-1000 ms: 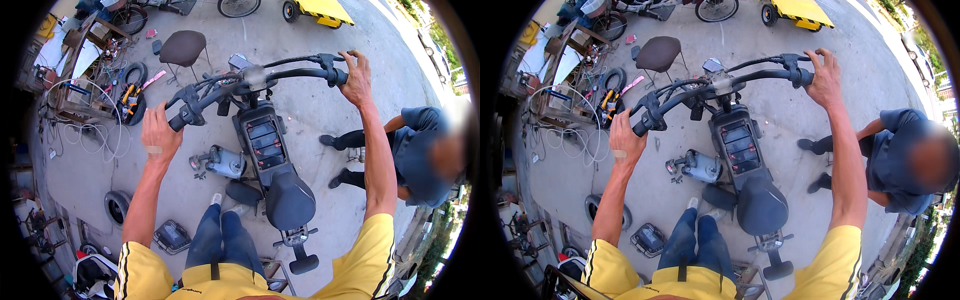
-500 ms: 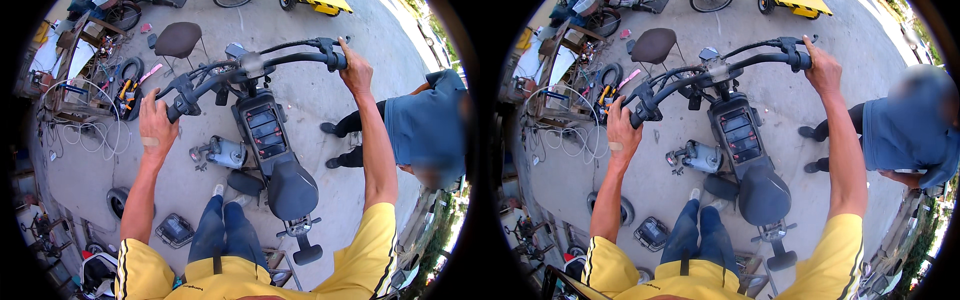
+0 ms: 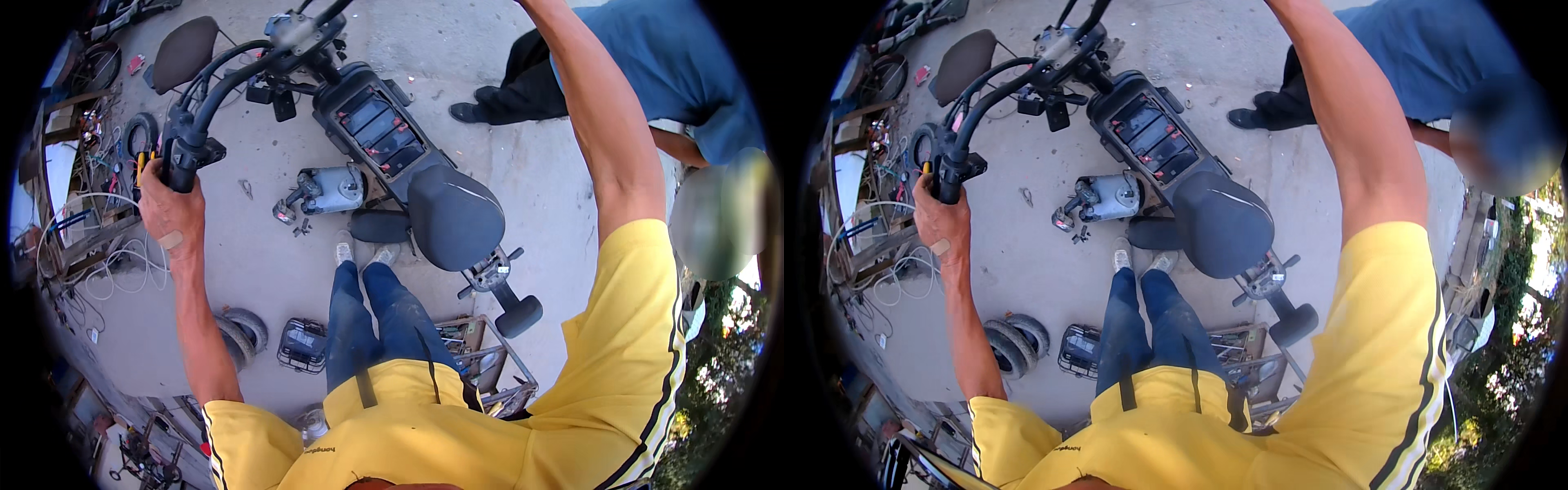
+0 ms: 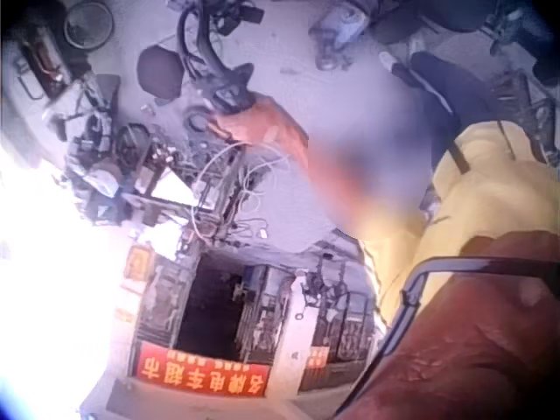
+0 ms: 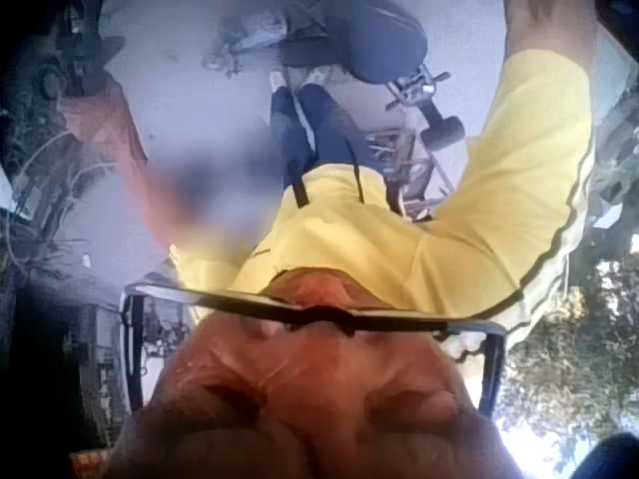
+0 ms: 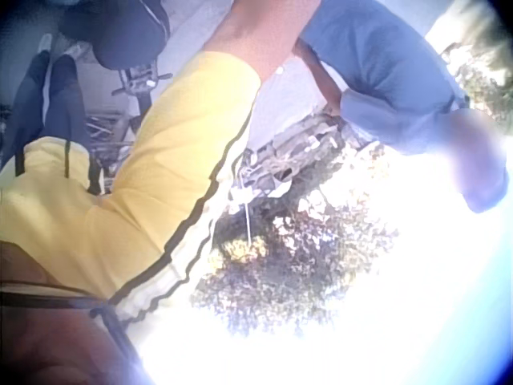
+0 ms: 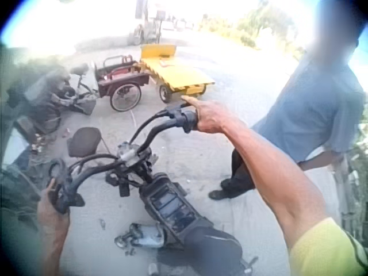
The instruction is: The person repairs an electric scooter by connecting wires under the seat and at the handlebar area. They use a screwdriver to tighten connections and a smartphone to reference information. The scooter is partially disassembled with the seat removed.
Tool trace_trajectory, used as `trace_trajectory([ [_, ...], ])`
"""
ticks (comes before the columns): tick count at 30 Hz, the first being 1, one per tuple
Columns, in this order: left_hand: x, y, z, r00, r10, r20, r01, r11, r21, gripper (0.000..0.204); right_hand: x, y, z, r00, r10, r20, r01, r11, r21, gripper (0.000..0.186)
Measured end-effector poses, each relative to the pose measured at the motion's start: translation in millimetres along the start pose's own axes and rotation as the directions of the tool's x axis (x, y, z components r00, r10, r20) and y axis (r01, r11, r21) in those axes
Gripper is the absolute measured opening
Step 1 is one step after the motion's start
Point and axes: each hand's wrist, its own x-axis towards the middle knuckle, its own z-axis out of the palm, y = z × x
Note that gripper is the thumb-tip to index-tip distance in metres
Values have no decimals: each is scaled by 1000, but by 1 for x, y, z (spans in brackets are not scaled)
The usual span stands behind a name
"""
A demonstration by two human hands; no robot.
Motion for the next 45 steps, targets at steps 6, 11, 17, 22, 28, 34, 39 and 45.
trace_trajectory([
  [6,1,-6,0,999,25,-21,-24,998,50,68,-36,-1,-11,996,53,76,-48,997,-55,92],
  [11,3,3,-6,997,18,76,-22,999,47,78,-157,-3,15,748,25,-663,61,992,106,80],
  [17,12,-9,2,963,-136,235,101,983,152,72,-435,-50,105,383,841,-383,-473,534,701,46],
  [22,9,-7,2,976,-114,186,90,987,136,70,-653,-160,237,-154,975,158,-490,-214,845,35],
  [28,21,-41,16,988,138,68,-145,983,110,72,-721,-193,299,-217,952,216,-567,-303,766,32],
  [34,22,-8,6,989,-21,150,-11,978,209,77,-727,-162,302,-108,990,94,-683,-143,716,30],
  [39,18,-38,1,981,194,2,-187,945,269,86,-731,-148,310,68,984,162,-722,-64,689,26],
  [45,-145,89,-49,818,575,34,-546,792,-272,65,-731,-155,301,401,911,99,-776,281,564,33],
])
